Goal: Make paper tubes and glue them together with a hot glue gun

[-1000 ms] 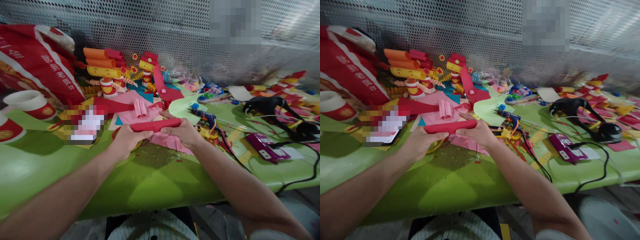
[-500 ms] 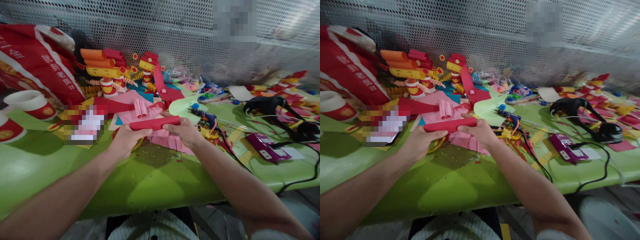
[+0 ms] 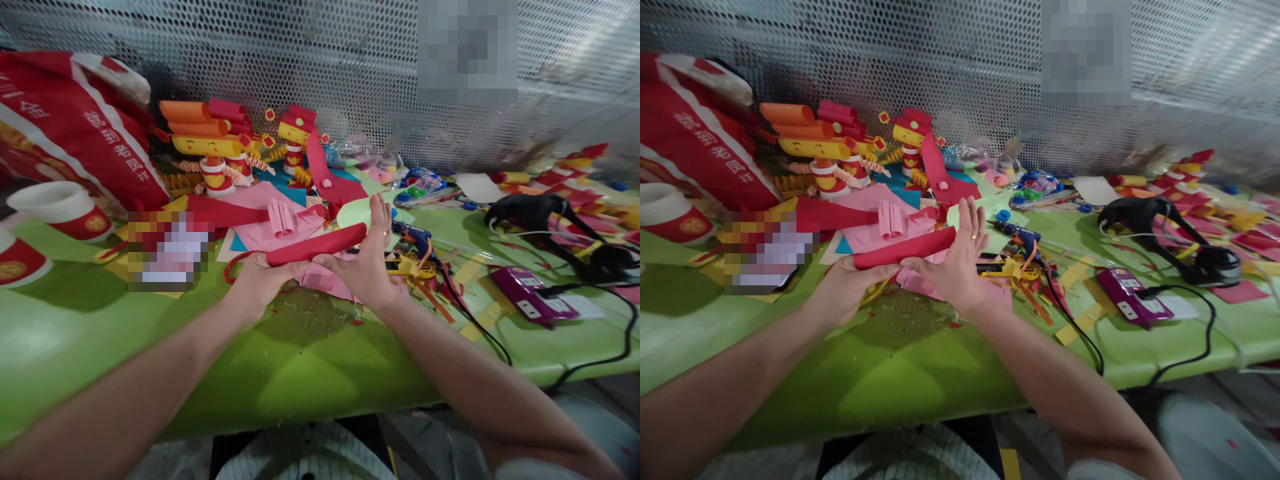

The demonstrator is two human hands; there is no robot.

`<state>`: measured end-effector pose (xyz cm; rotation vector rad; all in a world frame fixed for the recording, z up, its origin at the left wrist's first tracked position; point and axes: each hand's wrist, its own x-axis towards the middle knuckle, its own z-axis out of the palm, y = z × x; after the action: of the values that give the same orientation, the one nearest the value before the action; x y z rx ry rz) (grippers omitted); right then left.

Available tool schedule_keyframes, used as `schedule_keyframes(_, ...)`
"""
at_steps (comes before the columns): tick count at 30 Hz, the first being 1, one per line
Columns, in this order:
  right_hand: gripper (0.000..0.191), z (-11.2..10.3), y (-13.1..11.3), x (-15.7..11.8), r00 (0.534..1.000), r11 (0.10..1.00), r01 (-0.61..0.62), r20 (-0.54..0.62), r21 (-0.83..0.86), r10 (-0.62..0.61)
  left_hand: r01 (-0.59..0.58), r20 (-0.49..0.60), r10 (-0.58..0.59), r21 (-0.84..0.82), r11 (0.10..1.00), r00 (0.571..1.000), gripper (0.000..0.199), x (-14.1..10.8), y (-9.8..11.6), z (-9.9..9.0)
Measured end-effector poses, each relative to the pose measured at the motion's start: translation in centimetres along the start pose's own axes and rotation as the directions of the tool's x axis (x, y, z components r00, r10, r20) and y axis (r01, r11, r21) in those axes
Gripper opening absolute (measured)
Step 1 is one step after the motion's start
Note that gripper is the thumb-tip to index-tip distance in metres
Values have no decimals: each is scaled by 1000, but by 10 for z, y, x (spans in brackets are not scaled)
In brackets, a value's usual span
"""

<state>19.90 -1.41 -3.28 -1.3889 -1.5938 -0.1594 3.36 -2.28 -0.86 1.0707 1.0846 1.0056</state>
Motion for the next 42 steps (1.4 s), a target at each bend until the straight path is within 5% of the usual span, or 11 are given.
schedule_keyframes(5, 109, -1, -1, 3, 995, 992, -91, 40, 92, 88, -64, 104, 64, -2, 998, 993, 9, -1, -3, -2)
schedule_keyframes(9, 102, -6, -3, 5, 971, 906, -239, 106, 350, 215, -234, 29, 236, 301, 924, 971, 17, -3, -1, -5)
schedule_keyframes(11, 87, -7, -5, 5, 928, 767, -371, 244, 524, 282, -377, 57, 419, 557, 740, 906, 27, -3, -1, -7)
schedule_keyframes(13, 66, -6, -8, 5, 838, 528, -543, 467, 653, 283, -488, 203, 543, 746, 453, 815, 33, -2, -3, -8)
schedule_keyframes(15, 48, -4, -11, 5, 731, 282, -682, 642, 675, 231, -555, 394, 535, 813, 178, 748, 37, -1, -6, -7)
schedule_keyframes(17, 37, -2, -12, 6, 662, 121, -747, 714, 654, 231, -600, 534, 461, 800, -5, 709, 39, 0, -10, -7)
schedule_keyframes(24, 18, -2, -3, 15, 597, -24, -766, 725, 642, 345, -691, 708, 317, 699, -185, 631, 26, -5, -2, -9)
schedule_keyframes(31, 27, -2, -10, 13, 613, -27, -755, 720, 655, 324, -626, 674, 296, 738, -250, 676, 28, -7, -8, -4)
schedule_keyframes(37, 23, -7, 7, 21, 605, -2, -744, 675, 668, 422, -724, 751, 292, 654, -217, 592, 35, -8, -2, -7)
schedule_keyframes(39, 23, -10, 15, 27, 610, 29, -740, 654, 672, 448, -687, 709, 308, 700, -197, 634, 35, -6, 5, -12)
schedule_keyframes(42, 29, -15, 25, 33, 641, 93, -727, 626, 680, 444, -417, 448, 285, 894, -165, 847, 32, 0, 16, -24)
